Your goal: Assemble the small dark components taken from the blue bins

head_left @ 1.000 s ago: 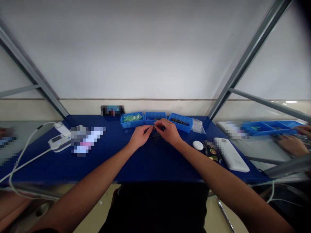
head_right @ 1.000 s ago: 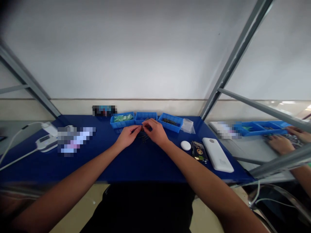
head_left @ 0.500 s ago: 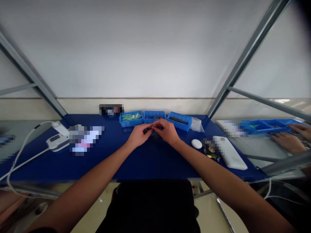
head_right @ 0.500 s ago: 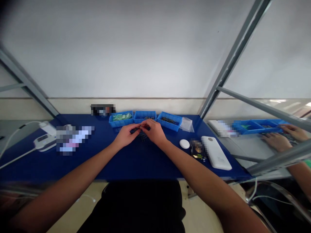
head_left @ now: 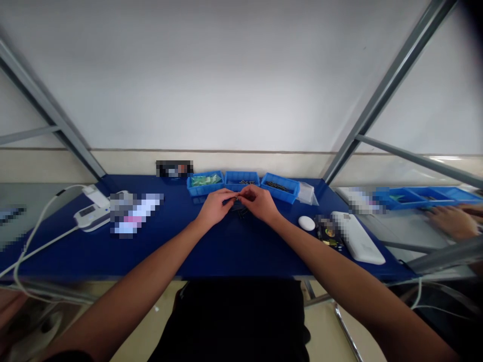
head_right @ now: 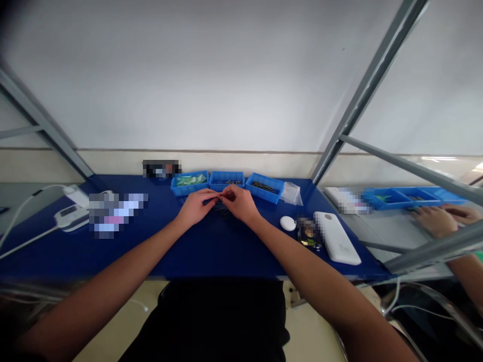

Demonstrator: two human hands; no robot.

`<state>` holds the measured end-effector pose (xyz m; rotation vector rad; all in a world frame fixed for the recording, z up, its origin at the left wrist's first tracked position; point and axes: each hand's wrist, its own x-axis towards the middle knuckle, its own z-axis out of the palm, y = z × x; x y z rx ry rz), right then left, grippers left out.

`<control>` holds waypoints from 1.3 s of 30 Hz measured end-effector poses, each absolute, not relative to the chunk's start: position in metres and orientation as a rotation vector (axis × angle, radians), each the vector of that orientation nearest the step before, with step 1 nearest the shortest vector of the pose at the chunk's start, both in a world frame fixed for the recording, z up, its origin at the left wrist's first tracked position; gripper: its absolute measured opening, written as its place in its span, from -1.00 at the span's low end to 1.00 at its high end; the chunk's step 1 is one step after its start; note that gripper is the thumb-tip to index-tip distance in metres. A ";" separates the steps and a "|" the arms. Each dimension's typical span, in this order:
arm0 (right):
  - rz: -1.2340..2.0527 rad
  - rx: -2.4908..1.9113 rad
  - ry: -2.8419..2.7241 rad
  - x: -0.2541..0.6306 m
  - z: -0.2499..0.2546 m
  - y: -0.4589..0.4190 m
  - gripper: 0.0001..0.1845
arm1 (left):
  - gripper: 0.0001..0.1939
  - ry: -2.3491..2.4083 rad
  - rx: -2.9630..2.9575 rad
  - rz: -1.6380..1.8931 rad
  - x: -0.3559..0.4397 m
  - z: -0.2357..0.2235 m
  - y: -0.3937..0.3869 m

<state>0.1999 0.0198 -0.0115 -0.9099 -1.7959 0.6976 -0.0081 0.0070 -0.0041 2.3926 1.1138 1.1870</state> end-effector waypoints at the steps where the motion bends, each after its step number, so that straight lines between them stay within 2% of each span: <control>1: 0.710 -0.911 -1.799 0.200 -0.012 0.020 -0.85 | -0.69 1.112 2.399 1.186 -0.008 -0.004 0.007; 6: 0.728 -0.922 -1.837 0.199 -0.014 0.020 -0.84 | -0.68 1.158 2.398 1.175 -0.008 -0.005 0.006; 11: 0.653 -0.902 -1.905 0.198 -0.008 0.018 -0.66 | -0.73 1.186 2.377 1.162 -0.007 -0.002 0.004; 15: 0.489 -0.923 -1.956 0.200 -0.003 0.017 -0.75 | -0.77 1.236 2.355 1.144 -0.006 0.000 0.001; 19: 0.454 -0.914 -1.925 0.201 -0.004 0.018 -0.81 | -0.69 1.261 2.293 1.124 -0.006 0.001 0.000; 39: 0.698 -0.948 -1.871 0.202 -0.010 0.021 -0.91 | -0.77 1.230 2.337 1.179 -0.007 -0.005 0.006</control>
